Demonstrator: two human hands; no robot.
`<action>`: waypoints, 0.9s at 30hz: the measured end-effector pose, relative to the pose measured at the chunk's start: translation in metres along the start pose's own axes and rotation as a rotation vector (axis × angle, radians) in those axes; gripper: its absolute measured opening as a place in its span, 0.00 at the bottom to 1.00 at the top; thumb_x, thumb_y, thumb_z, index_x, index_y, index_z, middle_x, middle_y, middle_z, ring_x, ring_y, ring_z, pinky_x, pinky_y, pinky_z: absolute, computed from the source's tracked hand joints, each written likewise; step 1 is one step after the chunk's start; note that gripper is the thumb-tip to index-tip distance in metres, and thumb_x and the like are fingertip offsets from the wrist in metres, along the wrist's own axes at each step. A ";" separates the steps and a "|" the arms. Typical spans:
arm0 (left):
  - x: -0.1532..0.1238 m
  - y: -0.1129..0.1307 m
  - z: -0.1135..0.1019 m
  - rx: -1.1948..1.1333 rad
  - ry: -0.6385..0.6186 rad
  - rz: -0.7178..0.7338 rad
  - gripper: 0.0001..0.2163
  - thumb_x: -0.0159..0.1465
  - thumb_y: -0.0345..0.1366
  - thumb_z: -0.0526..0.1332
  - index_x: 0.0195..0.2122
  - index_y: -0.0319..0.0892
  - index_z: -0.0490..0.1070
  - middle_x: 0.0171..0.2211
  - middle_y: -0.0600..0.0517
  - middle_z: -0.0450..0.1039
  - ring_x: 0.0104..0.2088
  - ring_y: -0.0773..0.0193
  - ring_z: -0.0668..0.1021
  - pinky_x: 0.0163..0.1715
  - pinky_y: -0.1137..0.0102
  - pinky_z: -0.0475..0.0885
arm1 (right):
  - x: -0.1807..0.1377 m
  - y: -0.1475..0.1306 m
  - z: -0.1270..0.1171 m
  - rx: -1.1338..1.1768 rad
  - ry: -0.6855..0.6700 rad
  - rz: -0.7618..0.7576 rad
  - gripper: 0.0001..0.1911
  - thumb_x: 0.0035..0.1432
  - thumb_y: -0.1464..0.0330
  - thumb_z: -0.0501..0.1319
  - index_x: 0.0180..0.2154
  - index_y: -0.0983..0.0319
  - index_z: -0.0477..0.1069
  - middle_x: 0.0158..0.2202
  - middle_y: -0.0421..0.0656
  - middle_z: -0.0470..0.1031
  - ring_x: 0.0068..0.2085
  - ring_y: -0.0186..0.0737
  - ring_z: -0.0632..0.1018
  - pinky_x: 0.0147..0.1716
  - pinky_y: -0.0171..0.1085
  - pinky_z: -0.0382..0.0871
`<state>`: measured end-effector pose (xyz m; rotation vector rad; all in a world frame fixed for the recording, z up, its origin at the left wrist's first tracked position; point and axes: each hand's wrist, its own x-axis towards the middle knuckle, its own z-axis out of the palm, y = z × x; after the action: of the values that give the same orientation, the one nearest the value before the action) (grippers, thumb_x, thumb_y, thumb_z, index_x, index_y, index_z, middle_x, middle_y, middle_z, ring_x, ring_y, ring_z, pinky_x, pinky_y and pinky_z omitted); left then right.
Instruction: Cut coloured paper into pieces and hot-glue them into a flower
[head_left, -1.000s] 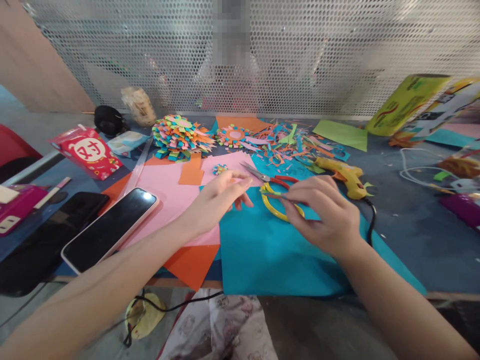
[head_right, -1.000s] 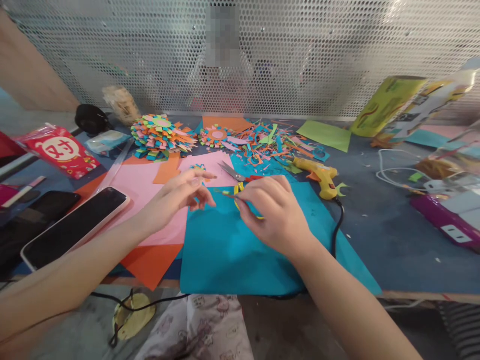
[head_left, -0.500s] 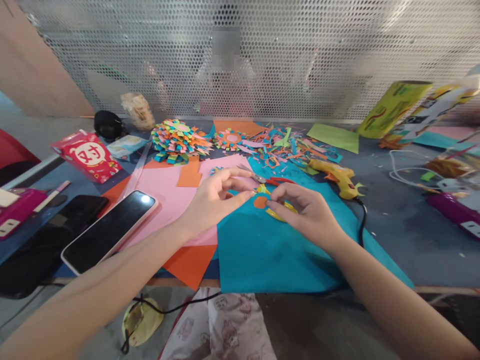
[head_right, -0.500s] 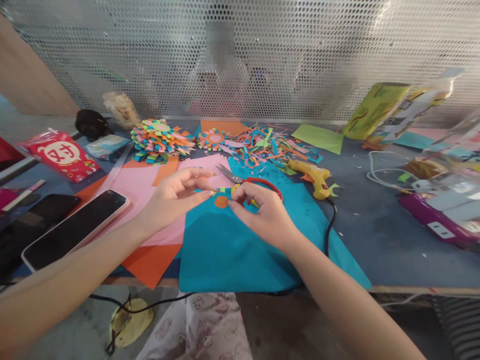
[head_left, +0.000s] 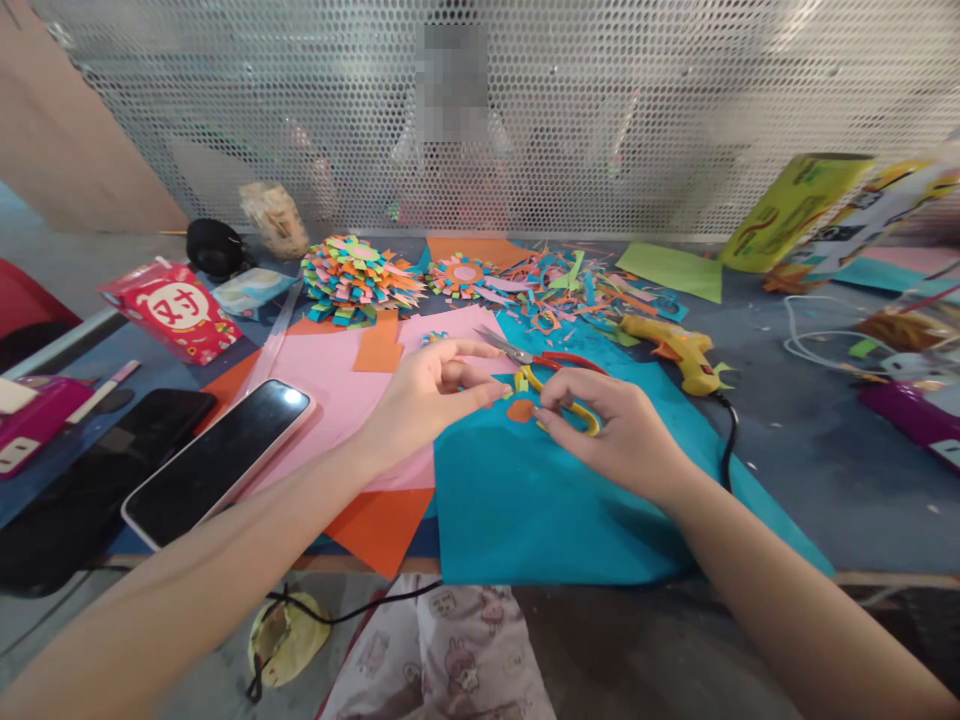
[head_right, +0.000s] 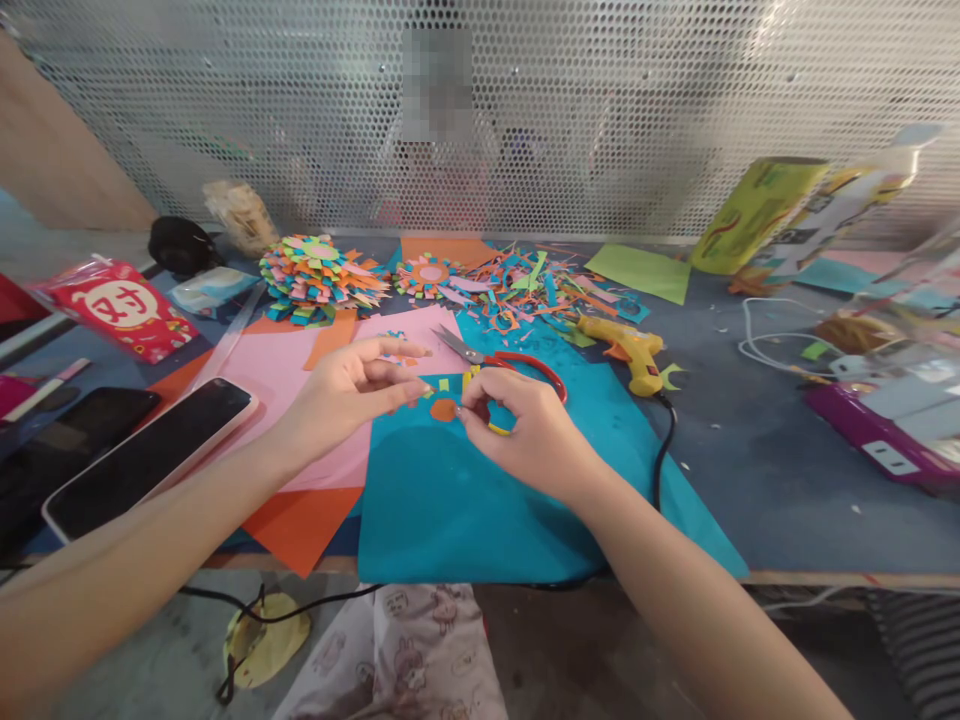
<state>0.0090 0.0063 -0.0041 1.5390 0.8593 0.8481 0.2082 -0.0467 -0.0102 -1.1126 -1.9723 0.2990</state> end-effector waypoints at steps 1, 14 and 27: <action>0.001 0.000 0.000 -0.003 -0.002 -0.004 0.19 0.54 0.39 0.70 0.45 0.38 0.71 0.27 0.54 0.77 0.23 0.72 0.73 0.23 0.75 0.63 | 0.000 0.001 0.000 -0.011 0.001 -0.019 0.08 0.55 0.75 0.58 0.26 0.59 0.66 0.24 0.37 0.71 0.26 0.33 0.72 0.26 0.33 0.66; 0.004 0.004 0.001 -0.051 -0.032 -0.107 0.17 0.55 0.31 0.68 0.46 0.37 0.72 0.22 0.57 0.75 0.23 0.72 0.75 0.25 0.76 0.67 | -0.002 0.005 0.001 -0.059 -0.035 -0.037 0.08 0.56 0.75 0.58 0.27 0.58 0.65 0.25 0.38 0.72 0.28 0.34 0.73 0.29 0.33 0.69; 0.003 -0.003 0.000 -0.037 -0.092 -0.003 0.22 0.49 0.32 0.70 0.46 0.37 0.70 0.27 0.56 0.75 0.29 0.69 0.77 0.32 0.72 0.70 | -0.002 0.005 -0.001 -0.072 -0.028 -0.065 0.08 0.57 0.76 0.58 0.27 0.59 0.65 0.25 0.37 0.70 0.27 0.33 0.72 0.28 0.32 0.67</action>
<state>0.0106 0.0092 -0.0072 1.5319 0.7751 0.7813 0.2121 -0.0461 -0.0137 -1.0930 -2.0538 0.2114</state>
